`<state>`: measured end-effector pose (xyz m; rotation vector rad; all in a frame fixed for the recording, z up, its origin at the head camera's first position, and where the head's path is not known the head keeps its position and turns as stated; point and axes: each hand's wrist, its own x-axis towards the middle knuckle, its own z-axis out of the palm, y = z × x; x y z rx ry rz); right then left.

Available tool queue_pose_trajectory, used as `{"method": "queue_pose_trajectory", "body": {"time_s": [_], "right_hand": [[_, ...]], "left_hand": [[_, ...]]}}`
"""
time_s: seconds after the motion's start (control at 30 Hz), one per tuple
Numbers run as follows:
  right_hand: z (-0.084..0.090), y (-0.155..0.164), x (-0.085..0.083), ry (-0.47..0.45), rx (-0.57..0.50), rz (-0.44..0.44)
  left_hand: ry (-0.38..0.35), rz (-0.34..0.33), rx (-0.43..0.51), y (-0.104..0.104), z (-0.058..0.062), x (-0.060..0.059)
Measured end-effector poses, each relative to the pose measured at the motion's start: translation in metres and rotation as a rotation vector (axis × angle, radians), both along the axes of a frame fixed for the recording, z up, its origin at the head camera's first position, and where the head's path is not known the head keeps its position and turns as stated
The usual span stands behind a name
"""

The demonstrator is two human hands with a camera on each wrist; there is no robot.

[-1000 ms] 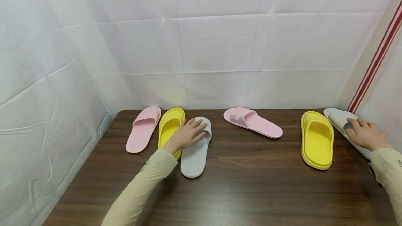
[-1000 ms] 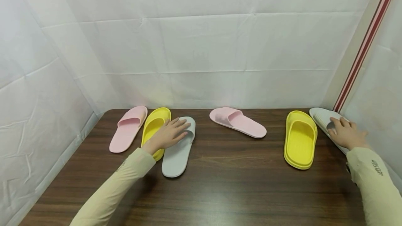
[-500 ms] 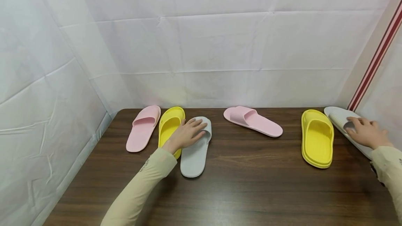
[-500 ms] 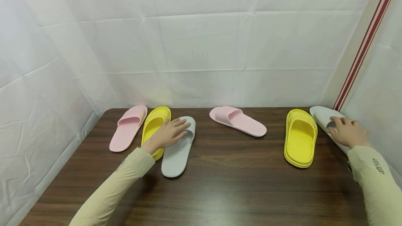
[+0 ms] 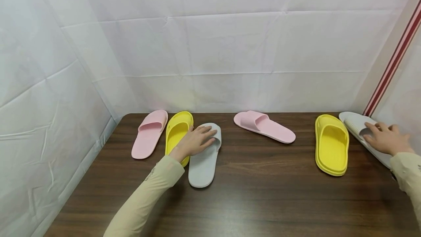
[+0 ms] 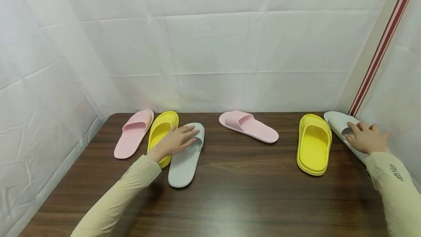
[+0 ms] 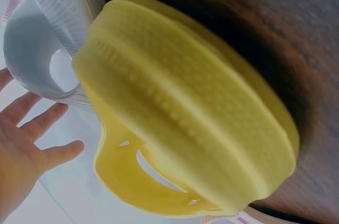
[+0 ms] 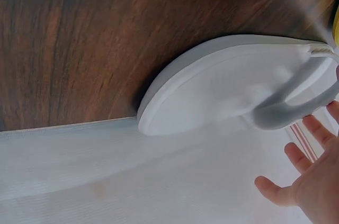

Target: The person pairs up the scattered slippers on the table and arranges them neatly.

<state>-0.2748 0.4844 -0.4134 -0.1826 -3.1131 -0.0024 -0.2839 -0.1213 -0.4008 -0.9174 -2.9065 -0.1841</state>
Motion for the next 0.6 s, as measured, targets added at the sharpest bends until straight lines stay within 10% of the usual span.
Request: {"method": "queue_pose_trajectory", "body": {"time_s": [0.6], "right_hand": [[-0.010, 0.011, 0.000, 0.023, -0.016, 0.049]], "left_hand": [[0.021, -0.028, 0.000, -0.001, 0.000, 0.006]]}}
